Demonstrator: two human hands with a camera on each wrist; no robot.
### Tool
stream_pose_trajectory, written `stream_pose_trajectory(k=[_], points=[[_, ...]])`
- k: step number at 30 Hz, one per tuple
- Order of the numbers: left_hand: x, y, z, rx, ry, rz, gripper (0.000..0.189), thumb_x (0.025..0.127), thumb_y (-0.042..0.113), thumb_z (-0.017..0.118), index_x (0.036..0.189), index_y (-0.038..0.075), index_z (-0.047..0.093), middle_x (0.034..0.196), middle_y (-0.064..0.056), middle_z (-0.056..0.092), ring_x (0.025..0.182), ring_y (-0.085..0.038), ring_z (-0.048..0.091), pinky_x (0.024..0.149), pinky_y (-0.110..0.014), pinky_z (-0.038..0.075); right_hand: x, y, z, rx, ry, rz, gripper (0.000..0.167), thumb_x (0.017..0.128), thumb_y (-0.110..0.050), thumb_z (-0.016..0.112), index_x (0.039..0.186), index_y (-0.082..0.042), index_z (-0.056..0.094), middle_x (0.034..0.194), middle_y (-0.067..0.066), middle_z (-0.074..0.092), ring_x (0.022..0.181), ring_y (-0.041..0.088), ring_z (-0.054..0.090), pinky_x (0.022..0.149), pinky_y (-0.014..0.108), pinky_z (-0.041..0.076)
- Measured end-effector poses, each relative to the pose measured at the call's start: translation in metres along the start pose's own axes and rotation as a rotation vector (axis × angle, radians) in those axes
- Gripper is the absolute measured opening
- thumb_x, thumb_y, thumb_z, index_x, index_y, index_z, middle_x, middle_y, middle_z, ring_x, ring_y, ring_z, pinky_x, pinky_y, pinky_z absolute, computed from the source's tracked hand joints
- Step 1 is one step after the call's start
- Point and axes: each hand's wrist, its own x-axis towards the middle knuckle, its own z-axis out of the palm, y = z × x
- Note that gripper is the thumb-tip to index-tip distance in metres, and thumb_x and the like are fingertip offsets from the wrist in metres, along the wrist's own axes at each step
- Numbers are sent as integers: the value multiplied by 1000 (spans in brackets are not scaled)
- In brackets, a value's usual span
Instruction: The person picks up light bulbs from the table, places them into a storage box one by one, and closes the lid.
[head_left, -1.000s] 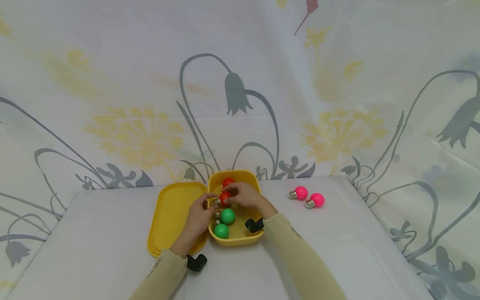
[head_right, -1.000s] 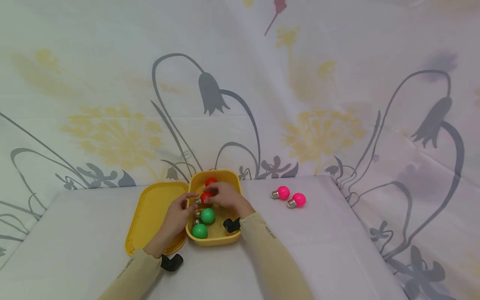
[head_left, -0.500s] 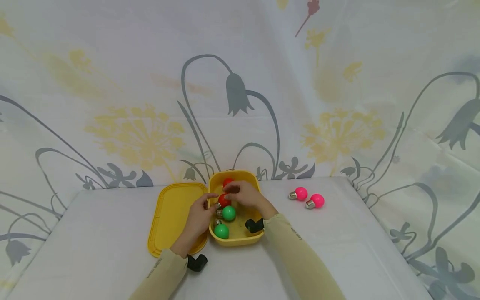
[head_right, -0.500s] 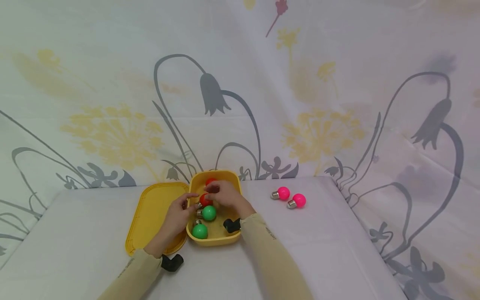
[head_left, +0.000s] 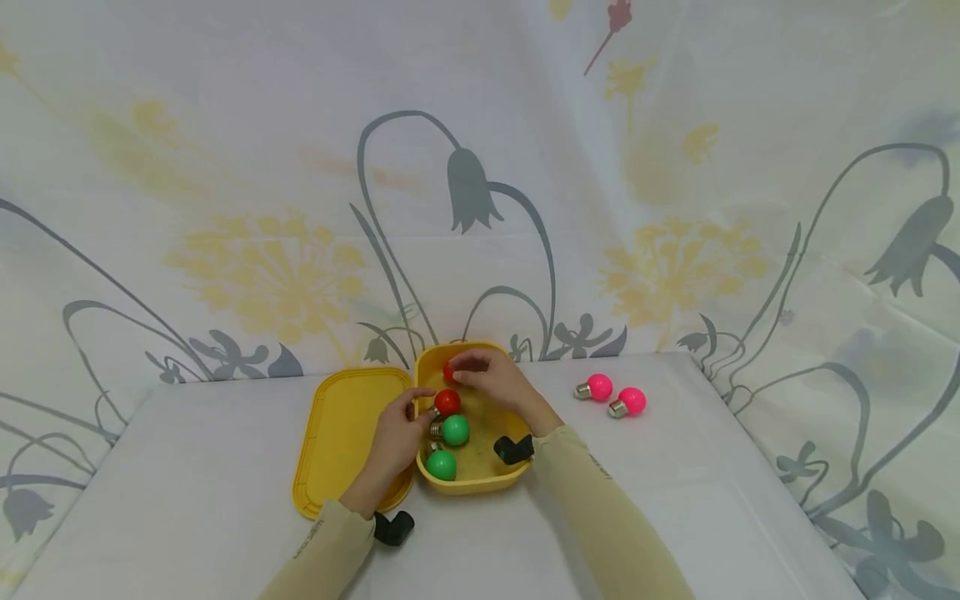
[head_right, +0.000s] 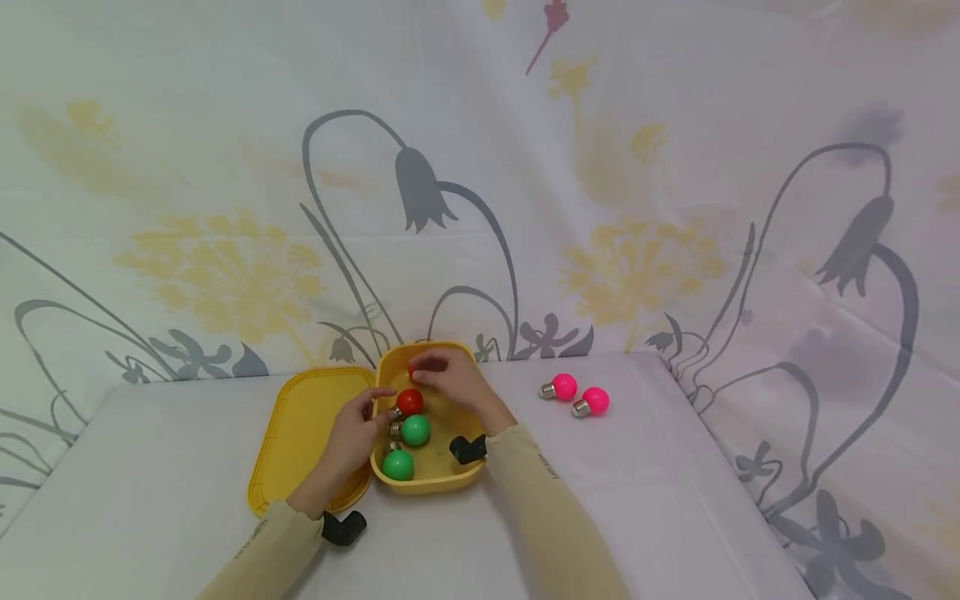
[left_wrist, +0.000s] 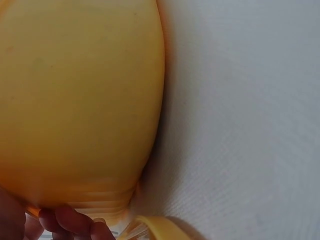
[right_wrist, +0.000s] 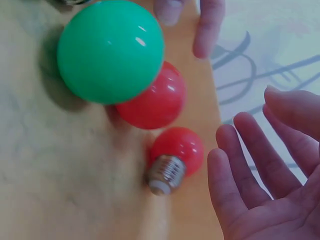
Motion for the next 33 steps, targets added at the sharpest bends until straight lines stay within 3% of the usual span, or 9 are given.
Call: stream_pose_trajectory(k=[12,26,33], points=[[-1,1,0,5,-7,-20,28,95,8,62,123,13,65,93,-8,46,96,-26,45,78,-37,36,-10,-7,-33,-31,62,-2,30,96,-15,66,122,-1,67,121,14,67,113,27,61,99,41,47],[-3,4,-1,36,-14,-14,28,96,9,62,123,13,65,87,-8,43,90,-26,46,72,-36,36,-37,10,-79,-75,160,-16,31,95,-15,68,123,1,67,121,12,67,116,30,60,98,46,47],[-4,4,-1,34,-7,-18,28,95,8,63,123,13,65,104,-12,52,100,-28,47,83,-38,41,-59,19,-107,-138,204,36,31,96,-18,67,124,-3,67,122,12,66,119,32,57,101,50,44]])
